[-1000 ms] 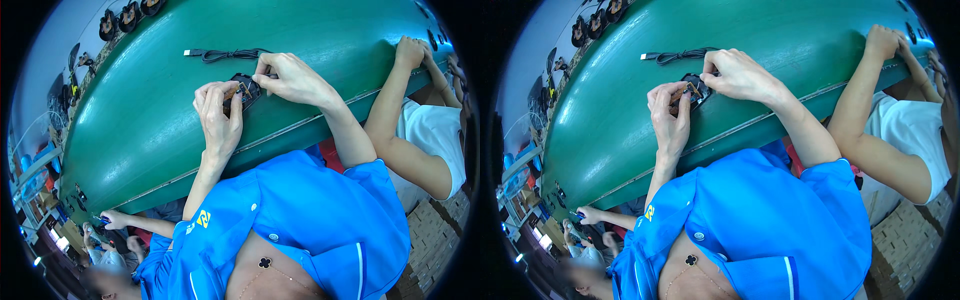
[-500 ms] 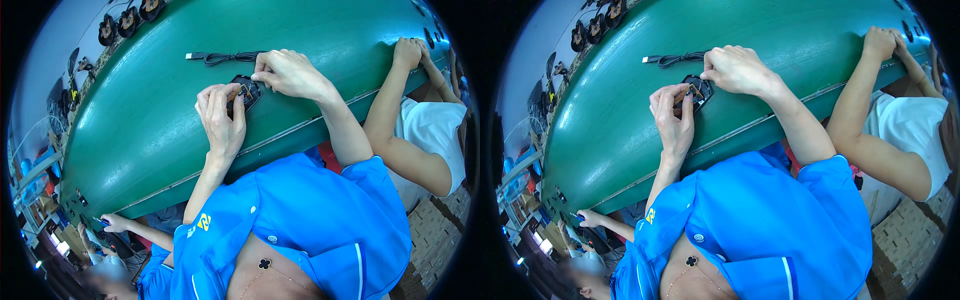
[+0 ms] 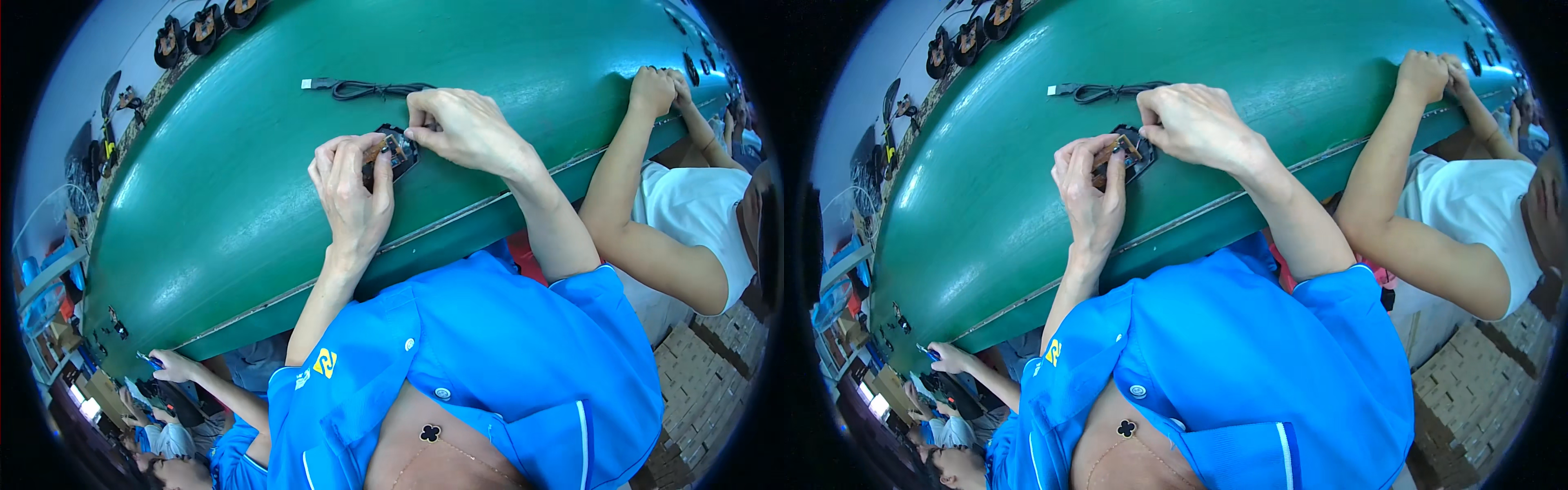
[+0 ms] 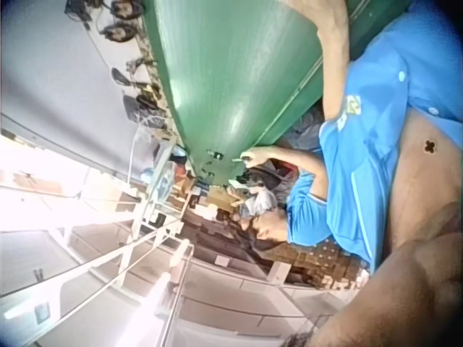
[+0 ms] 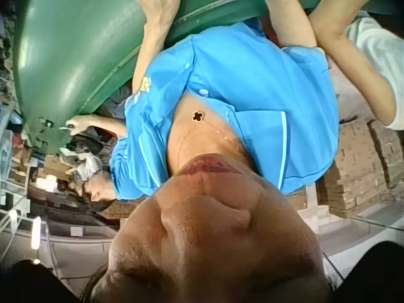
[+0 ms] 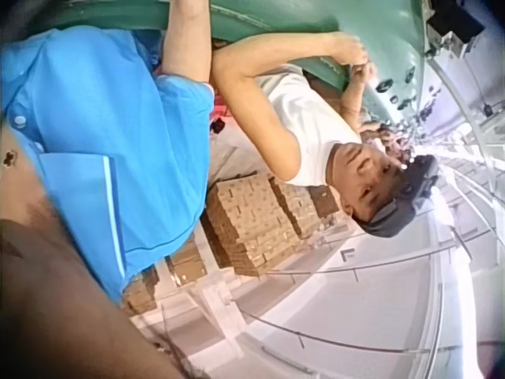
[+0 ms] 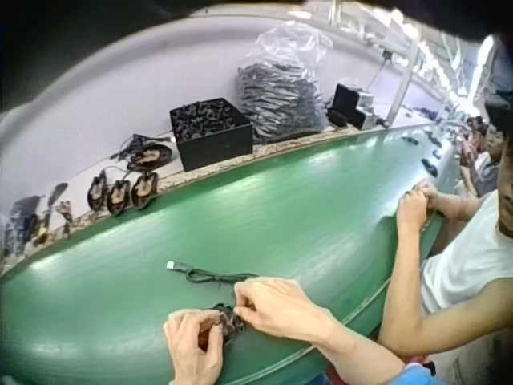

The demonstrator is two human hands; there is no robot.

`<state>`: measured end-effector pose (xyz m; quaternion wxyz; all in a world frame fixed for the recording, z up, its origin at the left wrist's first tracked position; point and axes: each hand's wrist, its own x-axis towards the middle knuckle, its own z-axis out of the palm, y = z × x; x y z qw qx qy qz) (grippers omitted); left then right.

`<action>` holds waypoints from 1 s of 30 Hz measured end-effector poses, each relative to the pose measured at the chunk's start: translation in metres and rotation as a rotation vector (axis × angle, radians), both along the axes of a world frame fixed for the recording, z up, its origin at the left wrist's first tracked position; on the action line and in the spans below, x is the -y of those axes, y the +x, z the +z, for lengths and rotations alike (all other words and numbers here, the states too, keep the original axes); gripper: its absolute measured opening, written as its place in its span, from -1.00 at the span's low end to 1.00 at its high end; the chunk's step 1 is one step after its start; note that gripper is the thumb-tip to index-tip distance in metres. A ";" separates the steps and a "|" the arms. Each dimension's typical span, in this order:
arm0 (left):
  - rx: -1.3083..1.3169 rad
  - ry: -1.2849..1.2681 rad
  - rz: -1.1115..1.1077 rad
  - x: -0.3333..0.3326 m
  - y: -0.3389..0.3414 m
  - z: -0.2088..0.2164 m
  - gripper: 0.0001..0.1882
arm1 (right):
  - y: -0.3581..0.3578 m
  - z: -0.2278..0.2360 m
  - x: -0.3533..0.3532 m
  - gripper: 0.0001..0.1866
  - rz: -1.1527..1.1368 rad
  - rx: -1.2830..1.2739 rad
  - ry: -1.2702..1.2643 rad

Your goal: The person assembles computer mouse components by hand, fitting the circuit board and cable into the mouse base shell, and placing the assembled units on the conveyor line.

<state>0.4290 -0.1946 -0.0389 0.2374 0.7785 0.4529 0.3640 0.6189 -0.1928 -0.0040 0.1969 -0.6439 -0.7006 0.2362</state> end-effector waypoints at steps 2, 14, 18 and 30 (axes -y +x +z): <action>0.002 -0.029 0.009 0.001 -0.007 0.000 -0.76 | -0.006 0.001 0.003 -0.92 0.025 -0.019 -0.085; 0.023 -0.044 0.002 0.005 -0.019 -0.001 -0.77 | -0.021 -0.029 0.030 -0.58 0.185 -0.316 0.232; 0.027 -0.045 -0.018 0.005 -0.020 -0.003 -0.76 | -0.016 -0.030 0.026 -0.53 0.222 -0.258 0.180; 0.142 -0.162 -0.109 0.012 -0.040 -0.003 -0.57 | -0.012 -0.023 0.029 -0.57 0.169 -0.262 0.110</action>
